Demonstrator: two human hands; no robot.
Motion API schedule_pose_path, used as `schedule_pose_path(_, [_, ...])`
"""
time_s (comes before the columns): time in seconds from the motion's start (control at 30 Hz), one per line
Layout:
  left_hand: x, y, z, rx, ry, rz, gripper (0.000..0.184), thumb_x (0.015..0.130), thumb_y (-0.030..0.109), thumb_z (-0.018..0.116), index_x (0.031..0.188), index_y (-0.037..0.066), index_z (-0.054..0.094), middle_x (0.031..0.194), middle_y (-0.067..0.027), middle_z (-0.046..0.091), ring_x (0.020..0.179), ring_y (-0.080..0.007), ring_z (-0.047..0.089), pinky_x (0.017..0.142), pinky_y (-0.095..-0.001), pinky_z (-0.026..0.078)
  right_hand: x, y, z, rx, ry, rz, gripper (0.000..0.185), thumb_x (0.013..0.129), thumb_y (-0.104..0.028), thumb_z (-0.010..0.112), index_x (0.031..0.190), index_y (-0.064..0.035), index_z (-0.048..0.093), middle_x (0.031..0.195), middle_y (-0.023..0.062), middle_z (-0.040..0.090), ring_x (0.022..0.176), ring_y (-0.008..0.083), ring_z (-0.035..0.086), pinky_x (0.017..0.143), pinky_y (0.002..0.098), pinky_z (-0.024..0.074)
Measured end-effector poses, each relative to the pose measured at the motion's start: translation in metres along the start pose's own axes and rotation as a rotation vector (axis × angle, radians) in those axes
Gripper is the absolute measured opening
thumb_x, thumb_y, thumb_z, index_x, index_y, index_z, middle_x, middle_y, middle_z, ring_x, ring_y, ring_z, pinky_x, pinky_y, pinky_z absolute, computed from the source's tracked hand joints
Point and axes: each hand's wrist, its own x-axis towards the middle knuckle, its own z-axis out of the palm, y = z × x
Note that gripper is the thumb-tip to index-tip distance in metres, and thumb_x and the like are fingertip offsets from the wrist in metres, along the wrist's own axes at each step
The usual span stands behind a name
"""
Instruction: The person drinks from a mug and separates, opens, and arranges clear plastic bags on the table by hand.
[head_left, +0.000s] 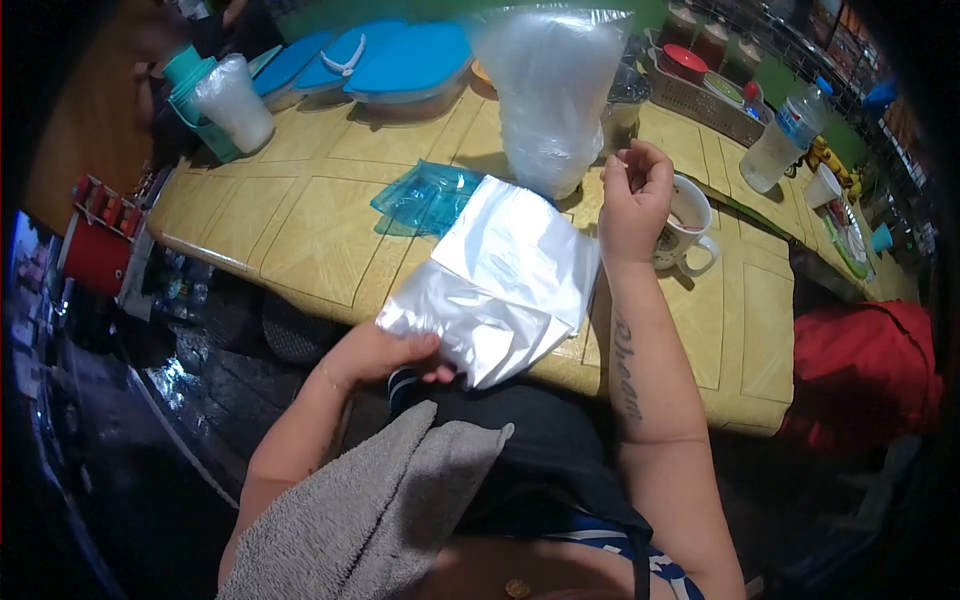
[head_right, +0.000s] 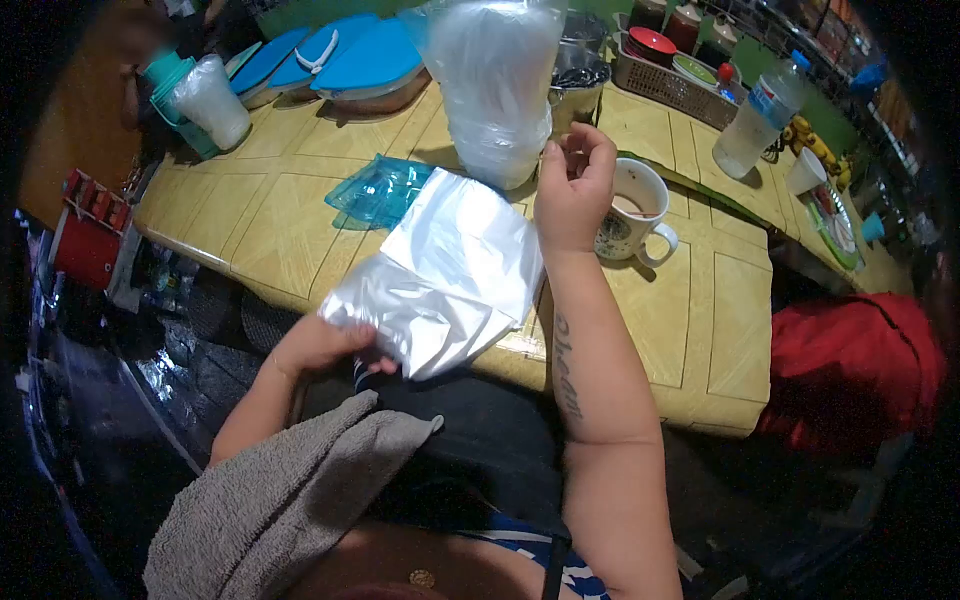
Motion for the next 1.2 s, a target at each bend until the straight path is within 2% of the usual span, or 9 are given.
schedule_pose_path(0.1, [0.041,0.030,0.005,-0.102,0.057,0.248,0.062,0.087,0.046,0.067,0.125,0.000,0.052,0.094,-0.0133,0.067,0.076,-0.0223,0.067,0.068,-0.0337,0.056,-0.001,-0.005,0.004,0.061,-0.046,-0.023,0.027,0.086,-0.002,0.063,0.111,-0.0018,0.054,0.092,0.0042,0.058,0.079,0.0105,0.056,0.072,0.0248,0.0476])
schedule_pose_path(0.17, [0.071,0.059,0.018,-0.084,0.088,0.381,0.065,0.088,0.045,0.065,0.134,0.002,0.047,0.120,-0.0121,0.059,0.097,-0.0205,0.064,0.078,-0.0306,0.054,-0.003,-0.012,0.003,0.089,-0.089,-0.055,0.026,0.086,-0.002,0.063,0.111,-0.0020,0.054,0.091,0.0042,0.058,0.079,0.0106,0.057,0.072,0.0247,0.0478])
schedule_pose_path(0.23, [0.088,0.073,0.024,-0.072,0.157,0.418,0.062,0.090,0.039,0.065,0.136,0.004,0.044,0.125,-0.0098,0.056,0.102,-0.0195,0.062,0.081,-0.0289,0.052,-0.004,-0.016,0.003,0.088,-0.135,-0.098,0.025,0.087,-0.002,0.062,0.110,-0.0022,0.055,0.090,0.0042,0.059,0.078,0.0107,0.058,0.072,0.0246,0.0480])
schedule_pose_path(0.33, [0.102,0.078,0.031,-0.046,0.296,0.440,0.049,0.089,0.027,0.069,0.128,0.002,0.052,0.117,-0.0085,0.060,0.097,-0.0169,0.062,0.079,-0.0275,0.051,-0.006,-0.025,0.003,0.061,-0.265,-0.035,0.023,0.086,-0.004,0.064,0.108,-0.0024,0.057,0.087,0.0042,0.060,0.078,0.0107,0.058,0.070,0.0248,0.0481])
schedule_pose_path(0.47, [0.095,0.069,0.026,0.669,0.541,0.496,0.028,0.077,0.010,0.075,0.103,0.002,0.066,0.096,-0.0069,0.065,0.086,-0.0149,0.060,0.077,-0.0273,0.049,-0.005,-0.016,0.004,-0.063,-0.423,0.006,0.018,0.083,-0.007,0.066,0.099,-0.0008,0.062,0.084,0.0103,0.063,0.072,0.0177,0.061,0.067,0.0294,0.0493])
schedule_pose_path(0.57, [0.098,0.042,0.018,0.897,0.564,0.565,0.030,0.075,0.009,0.076,0.103,0.003,0.066,0.089,-0.0068,0.064,0.081,-0.0161,0.060,0.075,-0.0276,0.049,-0.004,-0.019,0.003,-0.181,-0.580,0.002,0.025,0.081,-0.019,0.069,0.099,-0.0027,0.064,0.090,0.0139,0.065,0.075,0.0252,0.064,0.069,0.0339,0.0509])
schedule_pose_path(0.67, [0.100,0.029,0.020,0.868,0.646,0.464,0.022,0.075,0.009,0.074,0.094,0.000,0.065,0.083,-0.0112,0.063,0.078,-0.0220,0.060,0.072,-0.0325,0.050,-0.008,-0.022,0.003,-0.335,-0.789,0.029,0.048,0.076,-0.034,0.078,0.112,-0.0062,0.063,0.090,0.0102,0.064,0.075,0.0205,0.061,0.069,0.0330,0.0497])
schedule_pose_path(0.8, [0.105,0.028,0.015,0.695,0.700,0.600,0.014,0.079,0.008,0.069,0.089,0.000,0.064,0.079,-0.0131,0.061,0.074,-0.0238,0.060,0.070,-0.0336,0.050,-0.009,-0.026,0.000,-0.546,-0.991,-0.136,0.071,0.063,-0.046,0.082,0.121,-0.0120,0.059,0.104,0.0134,0.066,0.098,0.0317,0.063,0.084,0.0417,0.0462])
schedule_pose_path(1.2, [0.043,0.105,0.041,0.773,0.972,1.244,0.011,0.080,-0.004,0.068,0.088,0.002,0.063,0.086,-0.0089,0.060,0.078,-0.0203,0.058,0.070,-0.0299,0.048,-0.006,-0.020,-0.005,-0.668,-0.981,-0.141,0.057,0.070,-0.039,0.078,0.119,-0.0158,0.061,0.119,0.0078,0.060,0.114,0.0272,0.054,0.097,0.0459,0.0364])
